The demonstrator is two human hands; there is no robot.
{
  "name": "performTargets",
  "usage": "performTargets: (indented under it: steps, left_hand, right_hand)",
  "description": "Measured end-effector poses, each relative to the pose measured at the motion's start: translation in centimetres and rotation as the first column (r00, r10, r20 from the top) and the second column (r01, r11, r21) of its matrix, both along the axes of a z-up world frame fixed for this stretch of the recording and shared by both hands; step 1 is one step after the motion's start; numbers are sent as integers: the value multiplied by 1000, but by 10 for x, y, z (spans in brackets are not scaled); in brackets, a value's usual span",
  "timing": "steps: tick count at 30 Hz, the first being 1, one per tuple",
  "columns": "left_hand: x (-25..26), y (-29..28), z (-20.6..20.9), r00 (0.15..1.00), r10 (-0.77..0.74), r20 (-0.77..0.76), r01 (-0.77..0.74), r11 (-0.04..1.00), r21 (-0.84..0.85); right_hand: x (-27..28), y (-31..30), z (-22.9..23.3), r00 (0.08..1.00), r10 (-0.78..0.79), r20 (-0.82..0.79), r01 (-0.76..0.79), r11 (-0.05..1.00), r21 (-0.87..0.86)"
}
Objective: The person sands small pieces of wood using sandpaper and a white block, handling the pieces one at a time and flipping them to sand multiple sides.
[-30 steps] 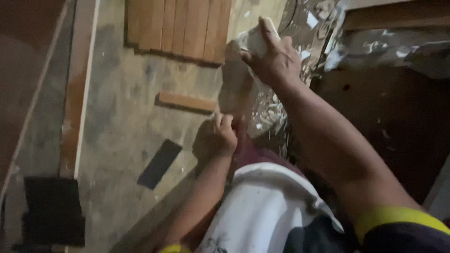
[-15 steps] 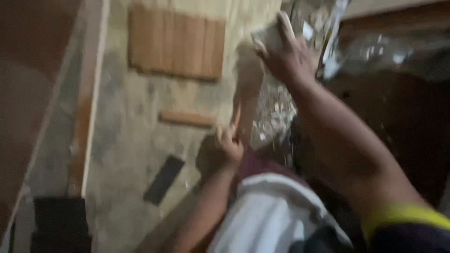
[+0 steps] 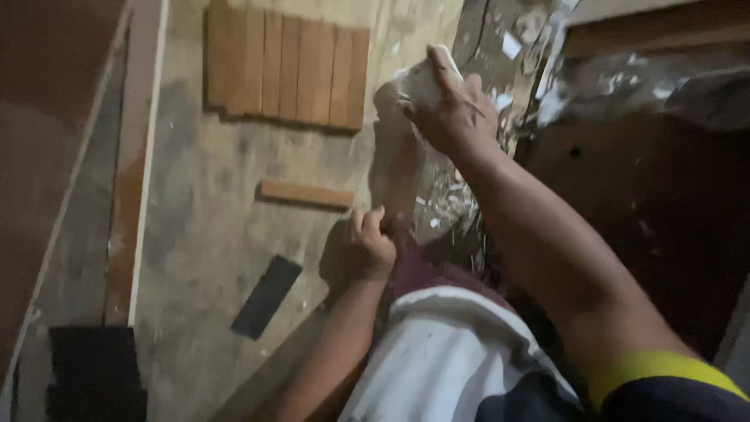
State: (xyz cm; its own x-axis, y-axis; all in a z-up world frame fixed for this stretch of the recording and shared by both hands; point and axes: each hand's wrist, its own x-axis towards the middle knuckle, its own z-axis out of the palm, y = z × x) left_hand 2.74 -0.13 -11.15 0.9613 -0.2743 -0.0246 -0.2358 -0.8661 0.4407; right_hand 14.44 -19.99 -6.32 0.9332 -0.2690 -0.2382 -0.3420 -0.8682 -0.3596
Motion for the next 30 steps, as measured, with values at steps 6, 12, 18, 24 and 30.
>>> performTargets:
  steps: [6, 12, 18, 24, 30]
  left_hand:
    - [-20, 2, -54, 956, 96, 277, -65, 991, -118]
    - [-31, -6, -45, 945, 275, -176, -326, 799, -505]
    - [-23, 9, -36, 998, 34, -50, -35, 999, -16]
    - [-26, -26, -44, 966, 197, 166, -165, 968, -189]
    - [-31, 8, -105, 938, -39, 344, 19, 998, 62]
  right_hand:
    - [-79, 23, 4, 997, 72, 26, -69, 993, -99]
    - [-43, 11, -9, 985, -41, -166, 47, 998, 31]
    - [-90, 5, -5, 970, -42, -238, 125, 930, 347]
    - [-119, 5, -9, 949, 72, -306, 48, 929, 367]
    - [-116, 46, 36, 960, 47, -275, 41, 951, 308]
